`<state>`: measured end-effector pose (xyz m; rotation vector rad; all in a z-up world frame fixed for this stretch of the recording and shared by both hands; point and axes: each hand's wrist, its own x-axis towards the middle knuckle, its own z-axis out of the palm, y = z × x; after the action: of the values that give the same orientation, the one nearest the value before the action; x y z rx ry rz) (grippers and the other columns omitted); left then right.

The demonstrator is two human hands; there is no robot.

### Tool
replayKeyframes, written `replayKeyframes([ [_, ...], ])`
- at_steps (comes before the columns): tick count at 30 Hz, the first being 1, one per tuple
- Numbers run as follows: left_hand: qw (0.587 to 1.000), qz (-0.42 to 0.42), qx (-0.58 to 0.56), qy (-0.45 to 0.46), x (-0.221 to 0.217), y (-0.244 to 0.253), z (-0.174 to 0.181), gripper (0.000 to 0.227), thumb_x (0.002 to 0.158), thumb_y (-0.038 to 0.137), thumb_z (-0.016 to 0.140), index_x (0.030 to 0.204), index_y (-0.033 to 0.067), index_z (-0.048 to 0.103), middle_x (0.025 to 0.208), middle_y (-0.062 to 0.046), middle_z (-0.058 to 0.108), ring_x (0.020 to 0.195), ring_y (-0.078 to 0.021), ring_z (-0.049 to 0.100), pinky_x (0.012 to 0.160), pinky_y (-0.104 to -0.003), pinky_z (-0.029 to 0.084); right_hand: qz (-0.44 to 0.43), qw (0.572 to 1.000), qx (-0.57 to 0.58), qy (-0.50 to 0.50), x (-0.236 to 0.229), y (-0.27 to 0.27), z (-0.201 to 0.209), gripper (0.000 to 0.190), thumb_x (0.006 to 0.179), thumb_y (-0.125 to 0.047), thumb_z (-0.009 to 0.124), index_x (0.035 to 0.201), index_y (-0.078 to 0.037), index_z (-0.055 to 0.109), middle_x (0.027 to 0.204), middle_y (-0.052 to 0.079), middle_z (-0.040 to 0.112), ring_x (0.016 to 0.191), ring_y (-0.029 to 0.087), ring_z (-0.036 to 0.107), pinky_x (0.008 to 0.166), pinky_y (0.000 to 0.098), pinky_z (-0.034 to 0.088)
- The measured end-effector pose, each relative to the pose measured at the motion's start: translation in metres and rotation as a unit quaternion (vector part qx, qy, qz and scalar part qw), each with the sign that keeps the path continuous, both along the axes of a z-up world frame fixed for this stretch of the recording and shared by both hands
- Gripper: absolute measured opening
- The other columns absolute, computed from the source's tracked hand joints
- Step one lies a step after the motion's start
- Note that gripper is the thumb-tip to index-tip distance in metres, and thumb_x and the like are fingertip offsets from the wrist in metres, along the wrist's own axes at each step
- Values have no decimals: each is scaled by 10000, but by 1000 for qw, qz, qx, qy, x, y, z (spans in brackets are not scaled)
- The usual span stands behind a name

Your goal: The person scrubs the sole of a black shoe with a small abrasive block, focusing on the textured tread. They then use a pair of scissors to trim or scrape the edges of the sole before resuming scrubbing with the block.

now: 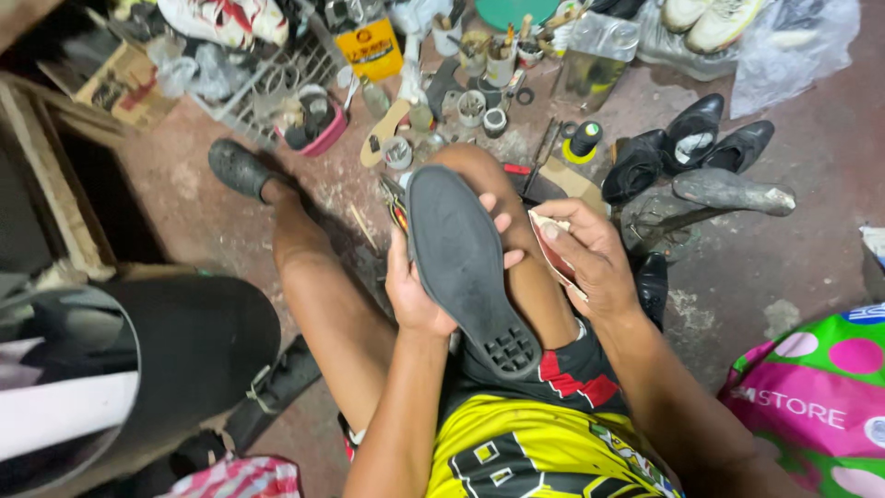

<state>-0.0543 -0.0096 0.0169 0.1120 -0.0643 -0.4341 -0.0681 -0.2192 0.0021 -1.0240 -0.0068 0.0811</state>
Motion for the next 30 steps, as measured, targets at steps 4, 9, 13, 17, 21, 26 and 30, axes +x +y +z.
replayKeyframes([
  [4, 999, -13, -27, -14, 16, -5, 5, 706, 1076, 511, 336, 1626, 70, 322, 1607, -250, 412, 1445, -461, 446, 1140, -730, 374, -49, 977, -178, -105, 3, 6, 35, 159, 1054, -17, 604, 1192, 41, 658, 1114, 83, 697, 1018, 107, 653, 905, 254, 523],
  [9, 1000, -9, -3, 16, 28, -10, 4, 746, 1089, 512, 291, 1608, -23, 300, 1556, -278, 464, 1399, -450, 495, 1179, -554, 410, -71, 939, -292, -165, 14, 17, 71, 132, 1002, -23, 640, 1128, -8, 675, 1070, 62, 709, 976, 134, 711, 869, 289, 559],
  [13, 994, 46, 73, -71, 40, -21, 7, 664, 1139, 485, 293, 1647, 59, 271, 1506, -246, 517, 1359, -378, 542, 1180, -505, 441, -113, 843, -455, -263, 29, 29, 94, 110, 959, -22, 704, 1067, -40, 697, 960, 82, 694, 892, 184, 693, 812, 312, 544],
  [17, 995, 28, 53, -79, 54, -30, 4, 653, 1124, 397, 325, 1689, 87, 223, 1507, -224, 526, 1357, -318, 549, 1192, -448, 428, -131, 802, -525, -253, 40, 37, 103, 146, 927, -31, 712, 1066, -72, 723, 942, 109, 678, 858, 253, 714, 753, 337, 545],
  [21, 992, 43, 56, -107, 58, -35, 2, 681, 1144, 393, 366, 1717, 67, 196, 1519, -207, 507, 1410, -299, 508, 1239, -423, 386, -151, 745, -593, -265, 48, 47, 98, 147, 924, -67, 716, 1067, -95, 731, 952, 100, 688, 848, 307, 713, 737, 377, 556],
  [26, 976, 62, 190, -86, 49, -32, 8, 699, 1140, 456, 319, 1698, 51, 206, 1598, -66, 439, 1457, -181, 435, 1255, -322, 329, -181, 732, -606, -252, 57, 53, 92, 161, 963, -68, 689, 1118, -94, 723, 1003, 110, 690, 870, 328, 716, 725, 391, 562],
  [30, 980, 49, 167, -100, 51, -31, 9, 663, 1144, 436, 301, 1690, 78, 184, 1563, -85, 461, 1398, -195, 479, 1214, -333, 359, -136, 744, -589, -286, 59, 57, 94, 163, 941, -76, 679, 1098, -102, 709, 1067, 121, 696, 902, 328, 722, 749, 385, 575],
])
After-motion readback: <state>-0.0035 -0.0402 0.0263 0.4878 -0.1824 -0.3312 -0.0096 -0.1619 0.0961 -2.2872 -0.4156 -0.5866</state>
